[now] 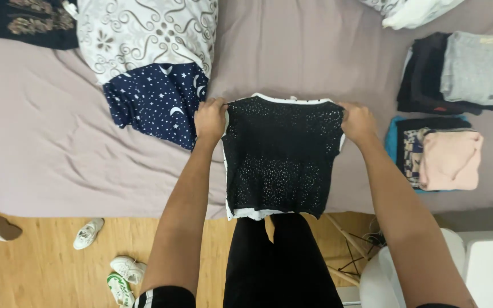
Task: The person folds several pieces of clothing on a bed, including a patterned shirt, a pink long-sleeved top, a polka-dotted top, a black t-shirt, and a pink t-shirt. Each item is smoothed out, folded into a compact rectangle, and placed onto a growing stack.
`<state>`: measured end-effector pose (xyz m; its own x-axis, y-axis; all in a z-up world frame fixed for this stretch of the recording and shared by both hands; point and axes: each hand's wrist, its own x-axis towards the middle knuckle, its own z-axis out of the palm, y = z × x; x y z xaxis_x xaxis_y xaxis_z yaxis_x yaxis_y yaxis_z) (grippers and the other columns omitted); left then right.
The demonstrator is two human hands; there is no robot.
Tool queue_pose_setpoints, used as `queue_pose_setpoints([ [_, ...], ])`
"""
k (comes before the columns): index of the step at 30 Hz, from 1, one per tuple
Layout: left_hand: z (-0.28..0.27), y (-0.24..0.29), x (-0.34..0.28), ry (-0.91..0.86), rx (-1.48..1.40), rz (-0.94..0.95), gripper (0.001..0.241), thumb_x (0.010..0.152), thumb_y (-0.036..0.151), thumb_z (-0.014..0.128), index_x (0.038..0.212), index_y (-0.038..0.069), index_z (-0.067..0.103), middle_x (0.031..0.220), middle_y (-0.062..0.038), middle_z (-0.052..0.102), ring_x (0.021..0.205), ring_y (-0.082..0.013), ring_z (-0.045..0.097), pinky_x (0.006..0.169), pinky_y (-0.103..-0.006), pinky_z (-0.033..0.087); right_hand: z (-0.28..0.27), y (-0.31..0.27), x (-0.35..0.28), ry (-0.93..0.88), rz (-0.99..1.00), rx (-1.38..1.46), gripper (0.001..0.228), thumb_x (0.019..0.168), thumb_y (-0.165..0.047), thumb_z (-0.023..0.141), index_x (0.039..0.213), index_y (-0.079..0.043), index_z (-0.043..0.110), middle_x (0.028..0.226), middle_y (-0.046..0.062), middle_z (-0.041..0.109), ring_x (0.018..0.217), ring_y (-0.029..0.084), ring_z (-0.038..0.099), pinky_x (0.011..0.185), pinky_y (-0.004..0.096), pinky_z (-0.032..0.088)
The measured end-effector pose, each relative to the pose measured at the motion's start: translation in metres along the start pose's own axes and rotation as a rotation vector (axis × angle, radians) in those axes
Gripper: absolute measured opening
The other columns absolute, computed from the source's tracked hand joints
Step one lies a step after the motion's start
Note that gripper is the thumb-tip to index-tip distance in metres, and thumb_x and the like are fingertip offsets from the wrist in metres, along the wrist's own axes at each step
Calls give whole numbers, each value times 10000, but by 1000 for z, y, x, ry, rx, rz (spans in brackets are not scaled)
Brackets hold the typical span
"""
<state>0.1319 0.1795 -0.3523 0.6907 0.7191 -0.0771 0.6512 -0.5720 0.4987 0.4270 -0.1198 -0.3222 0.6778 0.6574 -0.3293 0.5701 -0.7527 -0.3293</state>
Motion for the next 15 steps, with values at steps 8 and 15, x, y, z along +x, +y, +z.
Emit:
queue_pose_setpoints([
  [8,42,-18,33,7,-19,-118,209,980,209,641,1172,205,724,1144,-39,682,1098,-303,606,922,-508,438,51,17,50,93,-156,-30,494,875,33,592,1339,-113,671,1212,217,646,1099,439,612,944,529,503],
  [15,76,-29,-43,269,-83,-215,494,919,173,728,1378,112,556,1338,-180,560,1197,-347,538,975,-492,439,97,-74,40,223,-453,-111,378,893,13,632,1262,-43,694,1305,180,602,1169,361,575,1015,507,476],
])
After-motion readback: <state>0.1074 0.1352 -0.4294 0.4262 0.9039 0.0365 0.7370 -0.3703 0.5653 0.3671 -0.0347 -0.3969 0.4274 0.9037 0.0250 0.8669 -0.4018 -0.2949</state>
